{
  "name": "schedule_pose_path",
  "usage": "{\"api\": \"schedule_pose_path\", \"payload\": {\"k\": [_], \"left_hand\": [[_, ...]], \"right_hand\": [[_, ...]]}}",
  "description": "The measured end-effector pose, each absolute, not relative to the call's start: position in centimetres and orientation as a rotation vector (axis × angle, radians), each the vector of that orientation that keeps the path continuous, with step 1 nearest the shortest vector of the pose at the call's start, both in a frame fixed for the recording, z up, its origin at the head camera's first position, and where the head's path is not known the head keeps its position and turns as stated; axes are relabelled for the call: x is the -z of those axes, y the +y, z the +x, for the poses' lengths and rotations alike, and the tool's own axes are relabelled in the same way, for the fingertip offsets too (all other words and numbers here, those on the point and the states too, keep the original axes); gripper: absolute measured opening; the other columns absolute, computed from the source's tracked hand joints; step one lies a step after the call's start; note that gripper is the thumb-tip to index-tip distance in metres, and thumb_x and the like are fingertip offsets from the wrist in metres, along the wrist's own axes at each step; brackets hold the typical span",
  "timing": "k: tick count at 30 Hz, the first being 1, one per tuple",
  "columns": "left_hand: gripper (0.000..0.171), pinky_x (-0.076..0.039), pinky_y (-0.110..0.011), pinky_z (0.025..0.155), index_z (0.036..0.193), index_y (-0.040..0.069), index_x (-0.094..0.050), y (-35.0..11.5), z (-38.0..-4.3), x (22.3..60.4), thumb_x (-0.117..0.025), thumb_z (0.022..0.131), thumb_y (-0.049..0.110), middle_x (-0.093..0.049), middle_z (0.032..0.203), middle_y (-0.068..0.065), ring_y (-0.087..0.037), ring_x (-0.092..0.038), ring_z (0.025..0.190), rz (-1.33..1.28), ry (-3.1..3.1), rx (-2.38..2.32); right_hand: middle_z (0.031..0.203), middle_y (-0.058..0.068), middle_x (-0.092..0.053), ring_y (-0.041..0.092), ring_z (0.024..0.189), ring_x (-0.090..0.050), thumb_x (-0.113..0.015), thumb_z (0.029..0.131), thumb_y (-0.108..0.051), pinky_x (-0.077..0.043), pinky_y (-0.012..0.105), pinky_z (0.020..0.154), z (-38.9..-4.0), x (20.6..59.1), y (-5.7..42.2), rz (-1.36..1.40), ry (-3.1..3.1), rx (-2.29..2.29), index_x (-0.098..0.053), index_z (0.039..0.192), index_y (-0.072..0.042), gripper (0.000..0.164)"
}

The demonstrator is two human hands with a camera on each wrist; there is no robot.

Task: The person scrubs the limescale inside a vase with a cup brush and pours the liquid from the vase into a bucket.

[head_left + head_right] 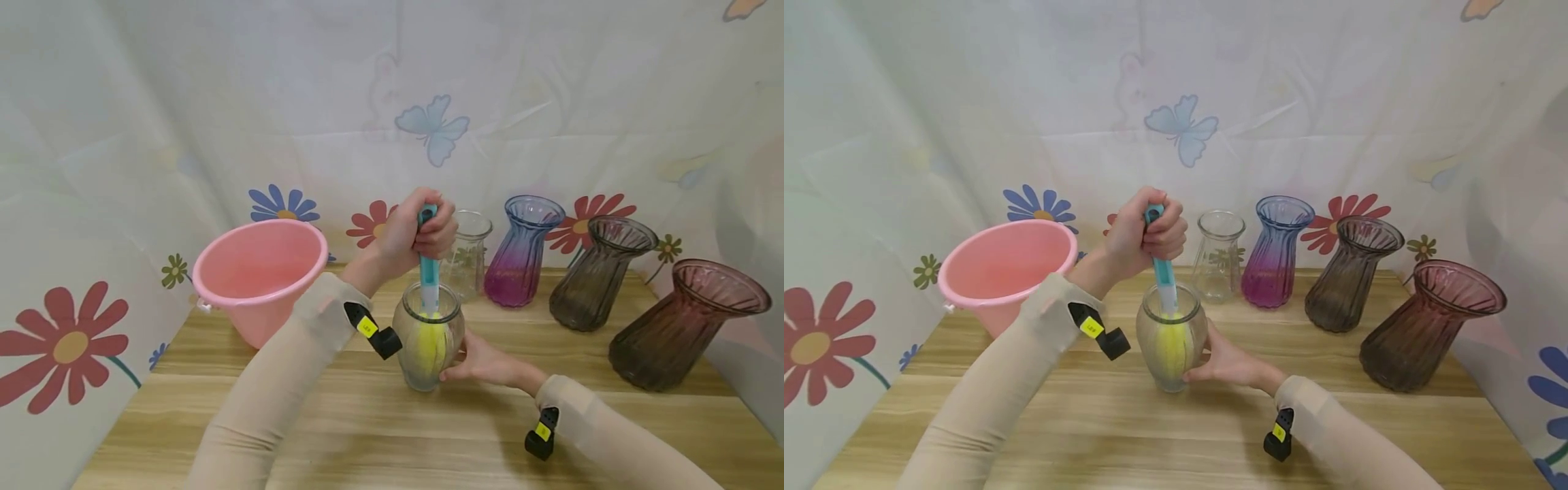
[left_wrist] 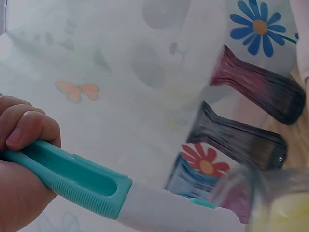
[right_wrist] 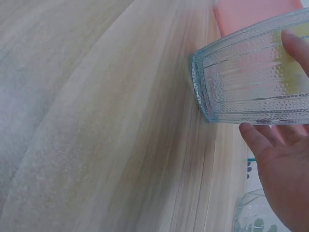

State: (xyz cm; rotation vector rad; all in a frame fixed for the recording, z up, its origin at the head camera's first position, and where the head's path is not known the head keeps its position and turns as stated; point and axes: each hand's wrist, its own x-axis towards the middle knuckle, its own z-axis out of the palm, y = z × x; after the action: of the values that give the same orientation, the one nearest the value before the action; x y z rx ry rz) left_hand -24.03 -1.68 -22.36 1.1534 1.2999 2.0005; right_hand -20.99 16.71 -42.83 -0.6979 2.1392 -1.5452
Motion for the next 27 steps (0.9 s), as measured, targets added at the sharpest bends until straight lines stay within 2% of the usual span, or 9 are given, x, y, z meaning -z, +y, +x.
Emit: {"api": "schedule_pose_path", "payload": {"k": [8,21,27], "left_hand": [[0.041,-0.014,-0.027,0.04,0.049,0.015,-0.027,-1.7,-23.0,19.5,-0.016,0.089,0.018,-0.024,0.043,0.005,-0.012,-0.019,0.037,1.245,1.252,-1.98],[0.04,-0.012,-0.027,0.038,0.05,0.015,-0.026,-0.5,-23.3,23.5,-0.02,0.089,0.02,-0.023,0.043,0.005,-0.013,-0.017,0.036,1.235,1.329,-1.944],[0.041,-0.013,-0.026,0.039,0.048,0.016,-0.025,-0.9,-24.2,25.5,-0.019,0.089,0.02,-0.024,0.042,0.006,-0.013,-0.017,0.036,1.177,1.326,-2.003]], "right_hand": [[0.147,0.018,-0.024,0.037,0.132,-0.03,-0.076,0.073,-0.011,-0.033,0.048,0.104,-20.7,42.9,16.6,-0.705,2.148,1.535,-0.016,0.143,-0.008,0.092],[0.143,0.018,-0.029,0.038,0.131,-0.031,-0.075,0.075,-0.013,-0.034,0.048,0.102,-20.9,43.1,16.4,-0.75,2.212,1.513,-0.023,0.14,-0.005,0.084],[0.144,0.018,-0.027,0.036,0.13,-0.032,-0.075,0.074,-0.012,-0.034,0.048,0.103,-20.9,42.8,16.3,-0.732,2.189,1.514,-0.02,0.141,-0.006,0.087]]}}
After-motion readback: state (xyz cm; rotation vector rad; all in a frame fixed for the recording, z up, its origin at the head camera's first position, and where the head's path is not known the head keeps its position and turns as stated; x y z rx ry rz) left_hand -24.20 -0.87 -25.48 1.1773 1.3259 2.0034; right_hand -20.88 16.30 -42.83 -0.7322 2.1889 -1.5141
